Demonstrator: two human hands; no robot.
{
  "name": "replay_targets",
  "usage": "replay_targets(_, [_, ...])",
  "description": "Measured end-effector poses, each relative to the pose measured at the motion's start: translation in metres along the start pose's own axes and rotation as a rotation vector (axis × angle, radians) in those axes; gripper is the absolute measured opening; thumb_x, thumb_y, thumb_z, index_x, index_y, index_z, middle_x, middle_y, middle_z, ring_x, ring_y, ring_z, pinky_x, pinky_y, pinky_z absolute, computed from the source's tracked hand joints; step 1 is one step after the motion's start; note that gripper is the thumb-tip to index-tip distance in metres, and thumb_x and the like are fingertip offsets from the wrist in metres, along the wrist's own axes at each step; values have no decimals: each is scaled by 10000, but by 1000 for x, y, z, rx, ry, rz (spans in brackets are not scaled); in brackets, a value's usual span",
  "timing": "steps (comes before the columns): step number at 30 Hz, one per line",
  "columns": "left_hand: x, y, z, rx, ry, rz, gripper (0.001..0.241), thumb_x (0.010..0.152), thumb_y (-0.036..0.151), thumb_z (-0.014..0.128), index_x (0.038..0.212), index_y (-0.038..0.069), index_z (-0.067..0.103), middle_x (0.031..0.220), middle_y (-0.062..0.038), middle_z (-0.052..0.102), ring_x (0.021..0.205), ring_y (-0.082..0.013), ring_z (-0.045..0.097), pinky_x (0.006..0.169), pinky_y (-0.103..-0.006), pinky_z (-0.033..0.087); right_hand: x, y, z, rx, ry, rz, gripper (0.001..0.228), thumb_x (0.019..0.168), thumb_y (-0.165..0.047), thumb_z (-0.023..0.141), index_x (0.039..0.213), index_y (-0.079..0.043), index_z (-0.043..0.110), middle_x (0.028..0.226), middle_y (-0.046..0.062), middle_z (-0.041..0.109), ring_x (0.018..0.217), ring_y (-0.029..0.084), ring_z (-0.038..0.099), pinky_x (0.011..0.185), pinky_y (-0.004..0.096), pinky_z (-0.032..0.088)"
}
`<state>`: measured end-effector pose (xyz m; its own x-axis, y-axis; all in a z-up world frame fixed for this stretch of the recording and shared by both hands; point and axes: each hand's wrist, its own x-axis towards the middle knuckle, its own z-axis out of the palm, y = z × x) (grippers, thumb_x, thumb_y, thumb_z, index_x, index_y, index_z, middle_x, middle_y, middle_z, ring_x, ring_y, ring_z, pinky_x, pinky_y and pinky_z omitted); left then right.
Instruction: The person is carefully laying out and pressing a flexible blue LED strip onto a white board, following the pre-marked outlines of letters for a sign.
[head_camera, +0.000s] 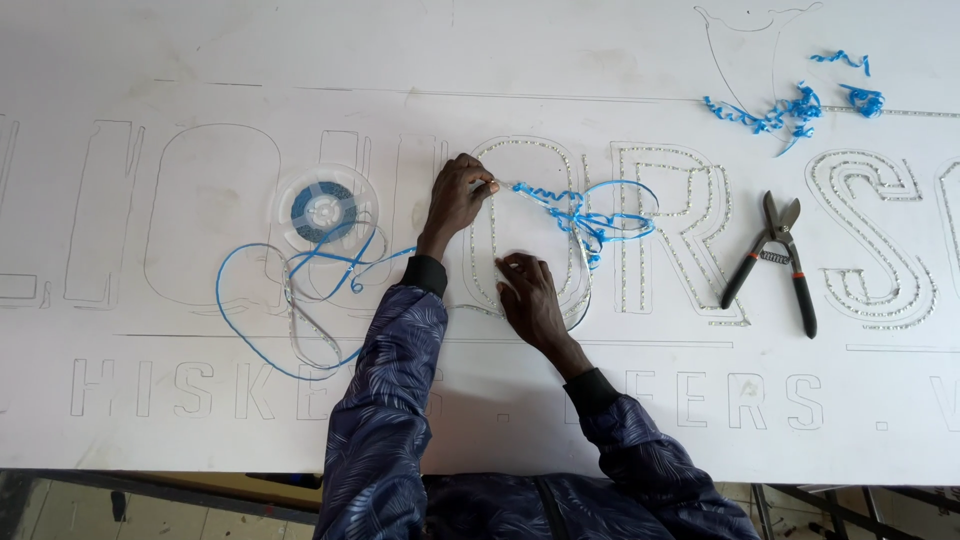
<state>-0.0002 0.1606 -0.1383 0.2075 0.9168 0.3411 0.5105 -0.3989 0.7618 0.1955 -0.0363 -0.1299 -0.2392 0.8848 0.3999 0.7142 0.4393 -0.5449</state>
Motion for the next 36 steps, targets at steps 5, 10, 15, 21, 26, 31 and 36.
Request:
replay_targets(5, [1,0,0,19,-7,-7,151,1039,335,877,1027,187,848,1098,-19,709,1033,-287,705,961,-491,545,3,-2,-5,8,-36,37,413,1085,-227,711,1486,-149,772,1342,96,650,1193,341,676,1027,482,567])
replay_targets(10, [2,-6,5,32,0,-10,156,1055,352,862,1037,198,843,1103,-8,697,1040,-270,701,964,-480,547,49,-2,-19,107,-132,228,524,1101,-135,622,1614,-227,678,1131,170,710,1053,483,731,940,622,589])
replay_targets(15, [1,-2,6,73,-13,-24,102,1042,316,869,1055,220,839,1121,9,689,1060,-267,697,964,-479,543,89,-1,-17,-238,-355,271,589,1088,-137,568,1621,-375,649,1087,80,777,942,407,817,814,602,653])
replay_targets(21, [2,-3,8,124,-15,-32,95,1022,310,879,1046,232,832,1121,31,691,1078,-256,704,972,-478,555,65,-12,-16,-383,-456,215,680,1050,-137,601,1691,-357,552,1118,91,751,1016,383,796,830,602,675])
replay_targets(26, [3,7,2,124,-32,-54,82,1037,300,863,1048,229,825,1127,25,690,1098,-272,708,990,-500,557,31,-37,-30,-465,-629,157,826,990,-130,640,1780,-239,423,1140,97,749,1054,328,766,831,537,653])
replay_targets(31, [5,1,5,138,-49,-70,84,1039,312,863,1054,240,823,1137,26,687,1105,-272,715,991,-497,566,33,-16,-19,-438,-365,-16,504,1035,-198,716,1537,-238,709,1131,89,702,1105,327,692,811,468,606])
replay_targets(36, [17,-7,5,166,-107,-39,122,1006,306,900,1053,248,802,1128,0,681,1097,-312,717,953,-513,566,78,-4,-12,-299,-223,-4,586,1205,-468,537,1668,-112,588,1634,233,537,1585,459,469,1312,639,352])
